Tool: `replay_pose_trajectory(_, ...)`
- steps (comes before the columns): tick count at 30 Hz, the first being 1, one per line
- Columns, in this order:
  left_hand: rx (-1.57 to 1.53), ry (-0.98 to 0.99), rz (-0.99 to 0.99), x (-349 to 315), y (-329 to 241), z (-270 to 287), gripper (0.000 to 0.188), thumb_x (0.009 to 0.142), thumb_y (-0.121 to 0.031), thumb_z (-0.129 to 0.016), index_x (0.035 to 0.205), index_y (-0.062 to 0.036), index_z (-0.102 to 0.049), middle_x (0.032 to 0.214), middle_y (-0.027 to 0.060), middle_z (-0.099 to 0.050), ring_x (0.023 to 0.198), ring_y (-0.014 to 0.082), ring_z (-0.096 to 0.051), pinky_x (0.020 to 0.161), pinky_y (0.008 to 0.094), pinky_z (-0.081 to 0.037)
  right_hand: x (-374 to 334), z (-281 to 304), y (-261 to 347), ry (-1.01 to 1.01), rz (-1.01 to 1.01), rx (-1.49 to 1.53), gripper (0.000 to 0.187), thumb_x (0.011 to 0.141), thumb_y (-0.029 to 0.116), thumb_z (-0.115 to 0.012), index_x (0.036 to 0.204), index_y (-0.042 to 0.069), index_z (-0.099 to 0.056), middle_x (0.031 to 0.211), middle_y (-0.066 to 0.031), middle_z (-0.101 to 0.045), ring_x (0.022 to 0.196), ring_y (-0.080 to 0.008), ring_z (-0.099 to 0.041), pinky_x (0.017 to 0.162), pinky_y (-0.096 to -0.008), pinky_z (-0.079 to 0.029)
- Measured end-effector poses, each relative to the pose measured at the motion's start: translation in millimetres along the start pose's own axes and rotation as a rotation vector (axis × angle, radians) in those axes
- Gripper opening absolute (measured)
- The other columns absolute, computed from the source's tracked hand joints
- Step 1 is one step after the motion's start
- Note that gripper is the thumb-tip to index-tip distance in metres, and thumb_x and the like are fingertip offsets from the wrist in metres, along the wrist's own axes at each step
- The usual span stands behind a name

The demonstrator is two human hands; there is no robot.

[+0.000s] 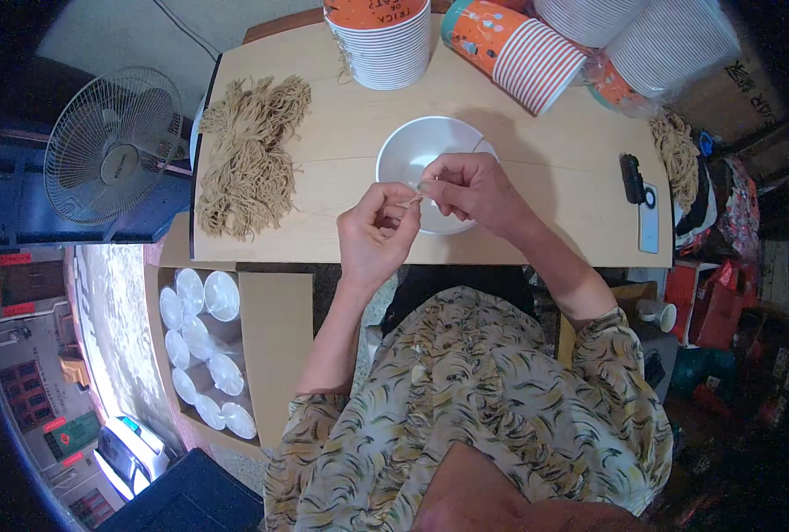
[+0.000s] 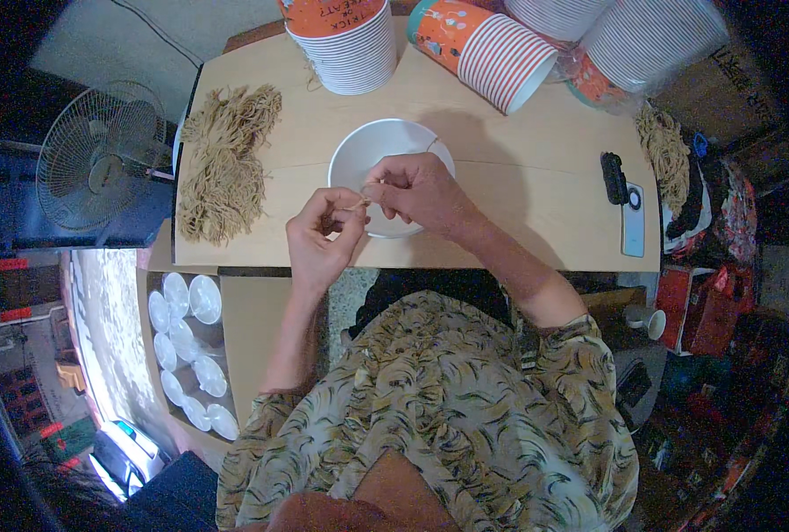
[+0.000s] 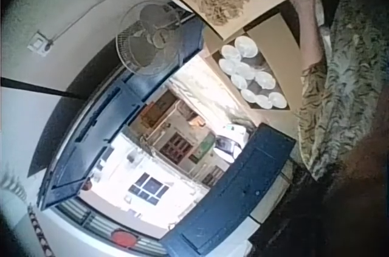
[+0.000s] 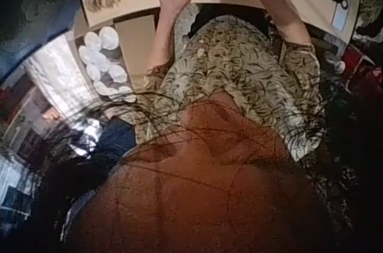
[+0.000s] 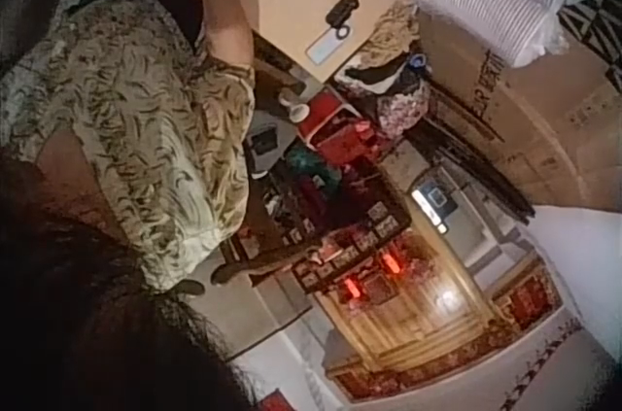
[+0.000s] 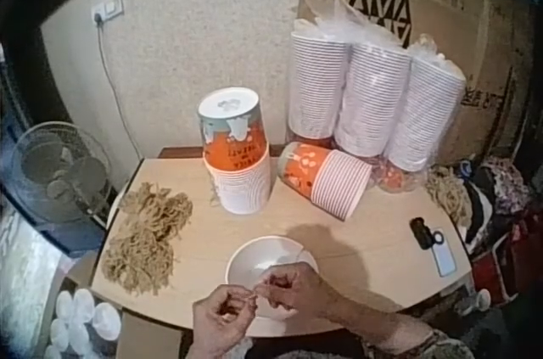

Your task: Tying elastic strings onto paper cups and stacking them as part of a manufacturing workflow.

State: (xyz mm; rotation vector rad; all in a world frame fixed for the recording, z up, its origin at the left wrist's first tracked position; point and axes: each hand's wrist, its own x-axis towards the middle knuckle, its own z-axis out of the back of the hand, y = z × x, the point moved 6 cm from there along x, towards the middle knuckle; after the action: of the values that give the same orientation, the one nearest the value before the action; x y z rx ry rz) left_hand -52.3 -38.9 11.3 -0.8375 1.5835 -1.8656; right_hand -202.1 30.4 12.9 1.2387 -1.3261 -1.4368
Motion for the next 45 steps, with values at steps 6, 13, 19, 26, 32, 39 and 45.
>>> replay_pose_trajectory(6,-0.046,0.018,-0.008,4,-10,-3,0.021,0.089,-0.001,-0.072,0.11,0.001,-0.069,0.091,0.0053,-0.072,0.069,0.0016,-0.061,0.057,0.0175,-0.047,0,1,11,-0.067,0.047,-0.15,0.014,0.094,0.017,-0.068,0.092,0.004,-0.07,0.066,0.0017,-0.062,0.058,-0.0028,-0.053,0.05,-0.0226,-0.041)
replay_pose_trajectory(13,-0.028,-0.009,-0.037,5,4,3,0.012,0.09,-0.004,-0.073,0.101,0.0007,-0.074,0.084,0.0042,-0.069,0.061,0.0026,-0.058,0.052,0.0191,-0.043,-6,2,24,-0.045,0.114,-0.277,0.011,0.094,0.015,-0.07,0.093,0.003,-0.068,0.072,0.0054,-0.059,0.065,-0.0009,-0.052,0.057,-0.0197,-0.041)
replay_pose_trajectory(19,0.055,0.122,0.013,4,4,7,0.011,0.09,-0.004,-0.073,0.1,-0.0011,-0.075,0.085,0.0025,-0.071,0.057,0.0025,-0.055,0.051,0.0184,-0.043,-11,16,27,-0.073,0.19,-0.375,0.009,0.094,0.011,-0.069,0.094,0.003,-0.066,0.073,0.0057,-0.055,0.067,-0.0011,-0.048,0.058,-0.0197,-0.039)
replay_pose_trajectory(26,0.202,0.223,-0.003,2,-3,11,0.012,0.087,-0.004,-0.073,0.098,-0.0025,-0.075,0.085,0.0042,-0.071,0.056,0.0024,-0.052,0.051,0.0197,-0.042,-19,57,35,-0.291,0.182,-0.071,0.008,0.096,0.012,-0.065,0.095,0.004,-0.065,0.072,0.0056,-0.055,0.061,-0.003,-0.046,0.055,-0.0198,-0.037)
replay_pose_trajectory(32,0.224,0.413,-0.036,3,-2,4,0.012,0.088,-0.003,-0.072,0.1,-0.001,-0.074,0.093,0.0061,-0.071,0.068,0.0051,-0.058,0.057,0.0198,-0.045,-26,68,35,-0.327,0.114,-0.079,0.012,0.097,0.013,-0.064,0.094,0.001,-0.064,0.075,0.0054,-0.057,0.065,-0.0036,-0.049,0.059,-0.022,-0.043)
replay_pose_trajectory(39,0.231,0.393,-0.171,7,-15,-14,0.012,0.09,-0.008,-0.072,0.101,-0.0044,-0.076,0.086,0.0072,-0.071,0.069,0.0114,-0.065,0.06,0.0257,-0.052,6,55,72,-0.218,0.3,-0.274,0.011,0.094,0.012,-0.067,0.092,0.001,-0.066,0.074,0.0038,-0.056,0.067,-0.0031,-0.049,0.06,-0.0212,-0.041)
replay_pose_trajectory(45,-0.126,0.249,0.015,16,9,-16,0.011,0.094,-0.006,-0.069,0.103,-0.0018,-0.071,0.094,0.0059,-0.071,0.079,0.0106,-0.067,0.068,0.0251,-0.055,27,17,121,-0.01,0.442,-0.453,0.031,0.091,0.01,-0.068,0.12,0.0,-0.063,0.108,-0.0067,-0.067,0.099,-0.0129,-0.064,0.087,-0.028,-0.051)
